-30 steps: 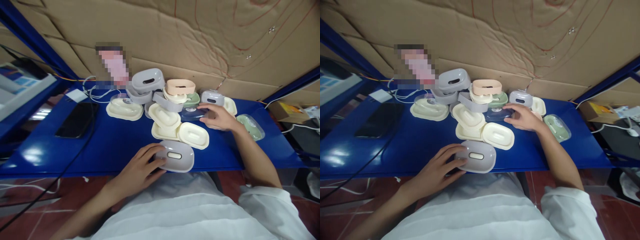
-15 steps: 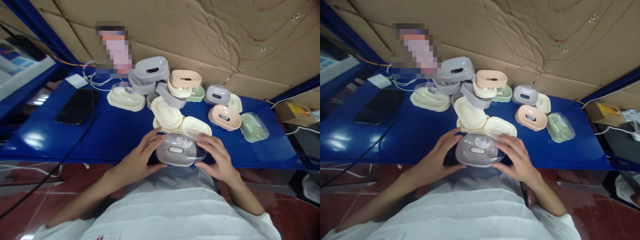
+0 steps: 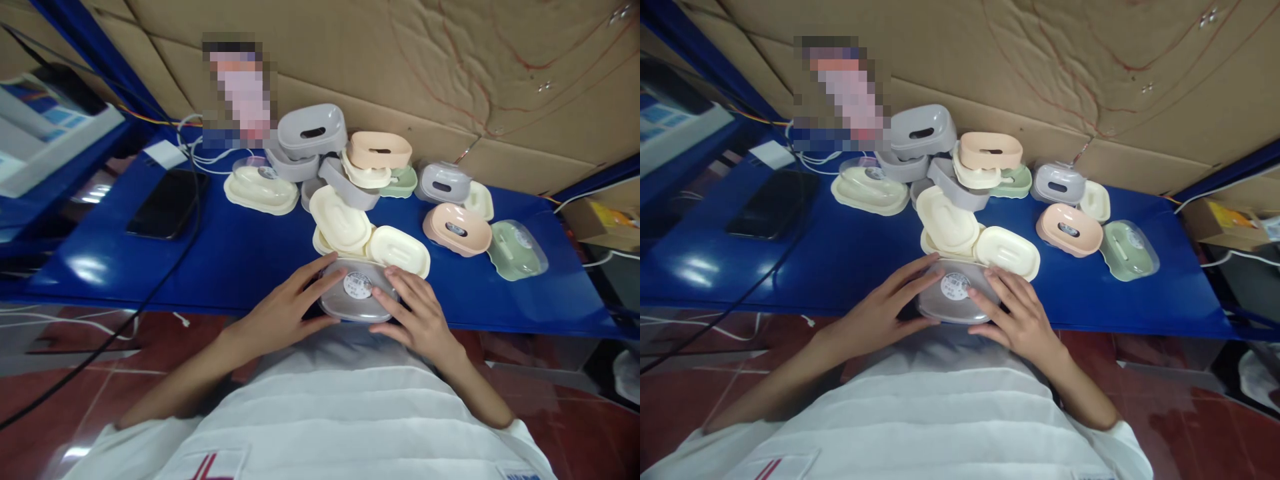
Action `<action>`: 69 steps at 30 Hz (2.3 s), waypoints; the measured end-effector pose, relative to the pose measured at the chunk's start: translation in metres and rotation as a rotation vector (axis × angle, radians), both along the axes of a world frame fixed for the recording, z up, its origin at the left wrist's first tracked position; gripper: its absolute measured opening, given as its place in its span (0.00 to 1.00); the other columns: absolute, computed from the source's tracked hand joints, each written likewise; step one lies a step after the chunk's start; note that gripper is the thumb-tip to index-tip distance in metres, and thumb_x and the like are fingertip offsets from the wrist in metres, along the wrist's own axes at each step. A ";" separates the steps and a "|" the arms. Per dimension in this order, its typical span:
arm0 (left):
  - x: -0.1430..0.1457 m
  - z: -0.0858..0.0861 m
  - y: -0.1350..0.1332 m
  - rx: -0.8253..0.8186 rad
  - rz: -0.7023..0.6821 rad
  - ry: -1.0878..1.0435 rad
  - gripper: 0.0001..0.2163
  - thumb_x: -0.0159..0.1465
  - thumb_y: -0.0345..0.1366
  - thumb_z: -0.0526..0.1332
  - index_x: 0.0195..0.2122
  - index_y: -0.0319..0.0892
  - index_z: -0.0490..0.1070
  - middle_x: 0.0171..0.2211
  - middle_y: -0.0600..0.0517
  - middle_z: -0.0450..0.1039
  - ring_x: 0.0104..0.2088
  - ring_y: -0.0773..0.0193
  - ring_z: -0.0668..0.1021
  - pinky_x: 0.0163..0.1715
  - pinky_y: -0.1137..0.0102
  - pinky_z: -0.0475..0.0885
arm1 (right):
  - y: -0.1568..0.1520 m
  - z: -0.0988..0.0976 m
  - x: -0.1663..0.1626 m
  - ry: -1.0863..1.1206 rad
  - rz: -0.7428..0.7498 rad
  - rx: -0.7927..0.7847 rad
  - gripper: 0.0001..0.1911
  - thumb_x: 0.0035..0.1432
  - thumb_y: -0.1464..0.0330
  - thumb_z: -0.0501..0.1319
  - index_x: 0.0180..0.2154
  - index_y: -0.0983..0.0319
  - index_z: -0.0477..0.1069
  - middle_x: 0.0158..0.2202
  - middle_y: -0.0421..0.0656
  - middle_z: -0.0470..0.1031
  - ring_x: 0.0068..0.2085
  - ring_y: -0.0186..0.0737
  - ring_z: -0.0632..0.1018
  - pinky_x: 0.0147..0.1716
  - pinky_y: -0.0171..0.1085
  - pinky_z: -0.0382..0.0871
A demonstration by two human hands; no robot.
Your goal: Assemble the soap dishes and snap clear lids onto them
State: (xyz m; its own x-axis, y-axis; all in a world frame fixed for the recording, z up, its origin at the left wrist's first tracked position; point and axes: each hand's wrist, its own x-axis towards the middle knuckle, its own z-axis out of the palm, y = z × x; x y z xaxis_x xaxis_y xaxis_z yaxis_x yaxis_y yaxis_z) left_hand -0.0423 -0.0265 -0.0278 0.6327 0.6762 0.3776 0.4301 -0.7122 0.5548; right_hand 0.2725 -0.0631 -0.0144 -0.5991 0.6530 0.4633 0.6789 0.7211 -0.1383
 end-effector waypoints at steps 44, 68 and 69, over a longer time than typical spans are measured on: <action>0.015 -0.003 0.000 0.247 0.284 0.193 0.17 0.77 0.40 0.60 0.64 0.44 0.71 0.57 0.41 0.76 0.57 0.47 0.77 0.69 0.39 0.63 | 0.061 -0.023 0.355 0.264 -1.358 0.271 0.42 0.47 0.39 0.75 0.52 0.64 0.84 0.49 0.71 0.80 0.59 0.75 0.81 0.55 0.65 0.73; -0.002 0.007 -0.002 0.400 0.644 0.288 0.11 0.72 0.29 0.61 0.55 0.41 0.72 0.66 0.37 0.74 0.57 0.42 0.80 0.56 0.47 0.68 | 0.123 0.035 0.007 -0.007 0.000 -0.079 0.21 0.78 0.61 0.57 0.65 0.58 0.74 0.65 0.52 0.78 0.64 0.55 0.78 0.64 0.55 0.74; 0.000 0.007 -0.002 0.401 0.587 0.273 0.13 0.73 0.29 0.61 0.57 0.42 0.72 0.66 0.37 0.74 0.58 0.43 0.80 0.58 0.47 0.67 | 0.134 0.036 -0.002 0.008 -0.023 -0.069 0.22 0.78 0.60 0.58 0.66 0.59 0.73 0.65 0.52 0.77 0.65 0.55 0.78 0.65 0.55 0.73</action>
State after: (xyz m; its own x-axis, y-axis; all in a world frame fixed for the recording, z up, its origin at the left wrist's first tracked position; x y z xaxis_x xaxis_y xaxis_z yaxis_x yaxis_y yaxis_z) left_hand -0.0424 -0.0282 -0.0204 0.3175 0.7747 0.5468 0.8856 -0.4484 0.1212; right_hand 0.2702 0.0709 0.0220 -0.5803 0.6970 0.4212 0.6937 0.6940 -0.1927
